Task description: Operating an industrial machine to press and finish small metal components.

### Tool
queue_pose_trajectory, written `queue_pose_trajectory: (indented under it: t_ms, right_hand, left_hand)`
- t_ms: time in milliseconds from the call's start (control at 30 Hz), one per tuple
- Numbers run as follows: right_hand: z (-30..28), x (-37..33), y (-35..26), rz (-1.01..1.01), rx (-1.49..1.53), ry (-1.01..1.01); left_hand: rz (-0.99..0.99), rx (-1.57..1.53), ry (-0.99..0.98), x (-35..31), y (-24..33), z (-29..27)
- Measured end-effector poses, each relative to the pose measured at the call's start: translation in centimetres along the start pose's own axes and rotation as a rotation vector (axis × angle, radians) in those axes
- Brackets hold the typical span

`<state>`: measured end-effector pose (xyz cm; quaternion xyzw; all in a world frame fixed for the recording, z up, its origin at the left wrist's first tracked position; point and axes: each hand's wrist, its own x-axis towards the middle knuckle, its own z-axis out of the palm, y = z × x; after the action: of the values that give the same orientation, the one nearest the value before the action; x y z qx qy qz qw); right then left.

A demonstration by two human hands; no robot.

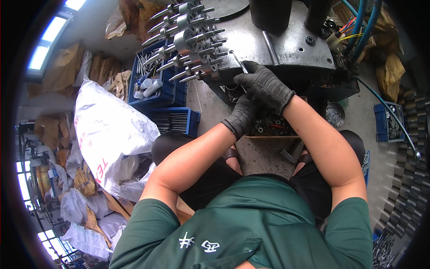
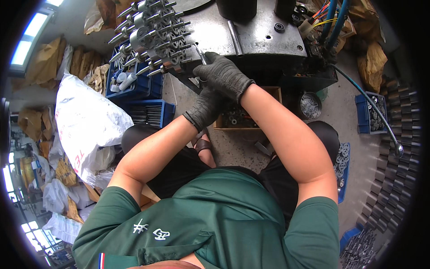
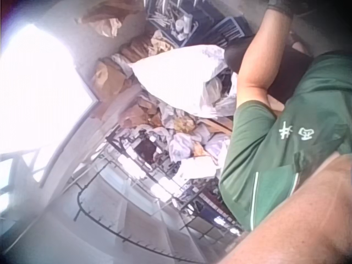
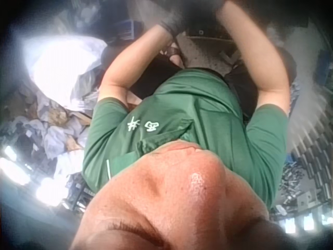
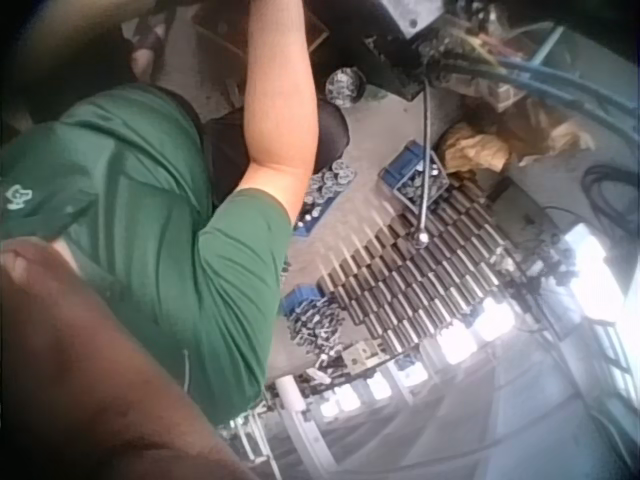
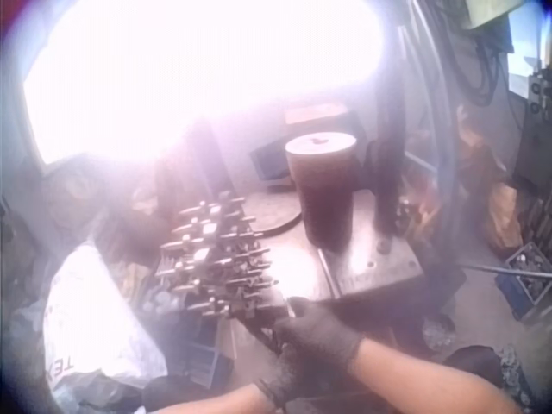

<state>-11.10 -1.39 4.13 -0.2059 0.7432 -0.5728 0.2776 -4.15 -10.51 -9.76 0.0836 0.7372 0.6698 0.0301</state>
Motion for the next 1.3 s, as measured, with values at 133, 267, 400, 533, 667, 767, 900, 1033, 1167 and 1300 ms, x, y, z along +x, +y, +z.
queue_pose_trajectory:
  t_ms: [133,267,400,533,667,767,900,1033,1167,1300]
  right_hand:
    - [-3.0,-3.3,-1.8,0.08,0.363,-0.021]
    - [-5.3,-4.7,-0.5,-0.002,0.291,0.089]
    - [-6.8,-6.6,1.1,0.009,0.209,0.106]
    - [-6.6,-7.9,1.2,0.067,0.241,0.076]
    - [-6.6,-8.3,1.7,0.035,0.233,0.058]
    - [-6.8,-8.6,2.3,0.022,0.178,0.058]
    - [-6.8,-8.7,2.2,0.006,0.155,0.072]
    - [-6.9,-8.9,2.7,-0.011,0.195,0.122]
    - [-6.7,-8.9,3.3,-0.055,0.171,0.18]
    - [-6.1,-9.2,3.1,-0.159,0.079,0.198]
  left_hand:
    - [-0.152,-0.45,0.115,0.3,5.7,0.7]
    - [-0.45,-0.551,0.252,-0.4,9.1,-0.7]
    - [-0.422,-0.662,0.28,-0.6,10.5,-0.5]
    - [-0.395,-0.667,0.219,-0.9,10.8,-0.1]
    - [-0.321,-0.528,0.126,-0.9,10.6,0.2]
    - [-0.371,-0.541,0.076,-1.1,11.0,0.7]
    - [-0.399,-0.627,0.066,-1.3,11.6,0.9]
    - [-0.442,-0.716,0.058,-1.3,12.1,0.9]
    - [-0.47,-0.738,0.036,-1.1,12.3,0.9]
    - [-0.46,-0.663,0.054,-0.9,12.0,1.0]
